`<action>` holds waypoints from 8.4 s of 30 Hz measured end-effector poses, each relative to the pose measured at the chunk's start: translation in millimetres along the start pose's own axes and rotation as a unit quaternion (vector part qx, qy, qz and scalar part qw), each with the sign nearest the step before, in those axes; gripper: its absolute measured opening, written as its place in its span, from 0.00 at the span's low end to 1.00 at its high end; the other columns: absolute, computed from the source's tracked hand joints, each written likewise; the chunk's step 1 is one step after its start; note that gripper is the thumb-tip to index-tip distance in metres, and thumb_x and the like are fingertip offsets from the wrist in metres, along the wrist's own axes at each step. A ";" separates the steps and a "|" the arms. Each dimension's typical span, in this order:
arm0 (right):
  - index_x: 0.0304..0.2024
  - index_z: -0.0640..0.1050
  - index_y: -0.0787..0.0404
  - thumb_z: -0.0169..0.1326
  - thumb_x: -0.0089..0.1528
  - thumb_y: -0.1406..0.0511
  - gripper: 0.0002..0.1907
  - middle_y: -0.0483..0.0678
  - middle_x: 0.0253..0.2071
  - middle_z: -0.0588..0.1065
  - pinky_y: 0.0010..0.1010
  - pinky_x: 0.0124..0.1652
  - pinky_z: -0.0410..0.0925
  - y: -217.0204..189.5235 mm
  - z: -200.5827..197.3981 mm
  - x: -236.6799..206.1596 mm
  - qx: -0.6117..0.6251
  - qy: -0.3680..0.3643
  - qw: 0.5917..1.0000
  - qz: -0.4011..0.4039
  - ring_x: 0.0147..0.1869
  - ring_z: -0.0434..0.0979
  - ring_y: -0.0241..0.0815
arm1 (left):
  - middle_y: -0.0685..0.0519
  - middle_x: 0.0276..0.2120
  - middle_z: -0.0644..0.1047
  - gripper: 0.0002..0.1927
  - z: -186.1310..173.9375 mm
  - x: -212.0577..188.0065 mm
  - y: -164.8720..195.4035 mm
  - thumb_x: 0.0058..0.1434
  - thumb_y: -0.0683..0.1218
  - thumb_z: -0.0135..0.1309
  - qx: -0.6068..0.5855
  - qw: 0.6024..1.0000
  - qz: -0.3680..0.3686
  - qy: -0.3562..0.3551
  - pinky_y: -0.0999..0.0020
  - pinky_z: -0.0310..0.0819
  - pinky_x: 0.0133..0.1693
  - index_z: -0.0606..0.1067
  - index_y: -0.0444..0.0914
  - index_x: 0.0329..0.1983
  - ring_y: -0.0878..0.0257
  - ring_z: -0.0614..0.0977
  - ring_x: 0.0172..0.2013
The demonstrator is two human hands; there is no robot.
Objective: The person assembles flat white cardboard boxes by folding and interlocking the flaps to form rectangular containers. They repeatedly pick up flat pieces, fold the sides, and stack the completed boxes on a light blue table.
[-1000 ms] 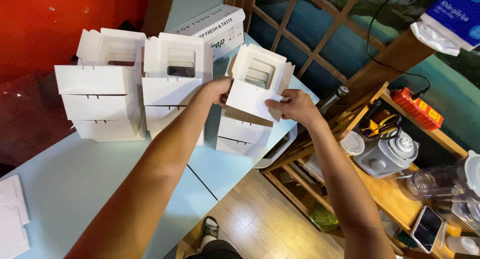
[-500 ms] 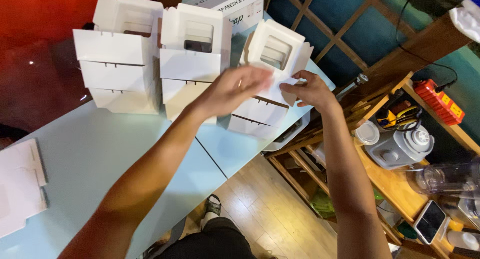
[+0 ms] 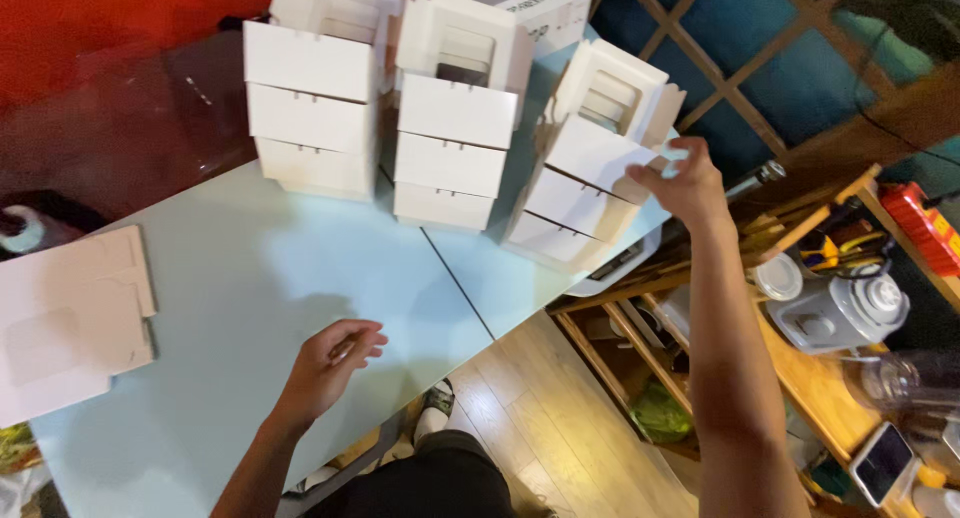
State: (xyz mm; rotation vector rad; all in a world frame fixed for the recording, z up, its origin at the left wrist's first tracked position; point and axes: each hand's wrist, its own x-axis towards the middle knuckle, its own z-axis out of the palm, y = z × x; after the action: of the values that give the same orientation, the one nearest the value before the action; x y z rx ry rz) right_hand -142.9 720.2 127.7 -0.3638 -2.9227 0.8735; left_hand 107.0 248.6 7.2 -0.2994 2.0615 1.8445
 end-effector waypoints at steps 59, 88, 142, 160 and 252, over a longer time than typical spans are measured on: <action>0.73 0.47 0.66 0.53 0.59 0.72 0.44 0.69 0.71 0.51 0.46 0.71 0.58 -23.9 294.0 -95.6 0.345 0.283 0.883 0.149 0.74 0.58 0.59 | 0.41 0.44 0.79 0.14 -414.4 -129.2 -246.2 0.72 0.43 0.63 0.250 0.809 0.125 0.517 0.62 0.77 0.51 0.73 0.29 0.50 0.53 0.82 0.46; 0.67 0.68 0.63 0.63 0.58 0.65 0.35 0.49 0.62 0.71 0.37 0.55 0.70 -404.3 568.1 -529.8 0.291 -0.251 0.922 -0.051 0.63 0.71 0.47 | 0.31 0.66 0.59 0.63 -473.7 -173.0 -278.1 0.44 0.70 0.71 0.391 0.860 0.033 0.327 0.47 0.69 0.56 0.59 0.27 0.70 0.35 0.66 0.63; 0.47 0.82 0.61 0.65 0.58 0.64 0.16 0.53 0.35 0.82 0.34 0.38 0.73 -224.4 427.2 -324.0 0.173 -0.163 0.965 -0.107 0.35 0.82 0.49 | 0.45 0.50 0.79 0.15 -250.5 64.1 -73.6 0.65 0.47 0.53 0.445 0.848 0.267 -0.104 0.51 0.72 0.48 0.77 0.40 0.54 0.44 0.79 0.50; 0.34 0.72 0.57 0.61 0.55 0.66 0.10 0.53 0.70 0.71 0.39 0.64 0.67 -170.4 486.5 -373.3 -0.082 0.030 0.951 -0.296 0.72 0.69 0.53 | 0.36 0.62 0.71 0.26 -278.6 62.1 -177.5 0.64 0.45 0.54 0.467 0.800 0.364 0.105 0.51 0.60 0.64 0.69 0.28 0.63 0.42 0.71 0.61; 0.67 0.64 0.72 0.52 0.63 0.67 0.31 0.68 0.70 0.64 0.48 0.71 0.59 -191.5 499.0 -591.3 -0.037 -0.010 0.964 -0.262 0.77 0.62 0.64 | 0.25 0.72 0.43 0.52 -213.9 -125.0 -276.2 0.55 0.42 0.59 0.385 0.890 0.244 -0.015 0.44 0.38 0.71 0.41 0.21 0.72 0.35 0.43 0.74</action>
State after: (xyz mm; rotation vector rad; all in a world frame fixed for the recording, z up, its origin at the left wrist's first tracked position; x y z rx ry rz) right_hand 324.5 154.7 -183.7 0.4040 -2.8440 0.6858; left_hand 302.1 -7.8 -177.0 0.4932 2.8087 1.0505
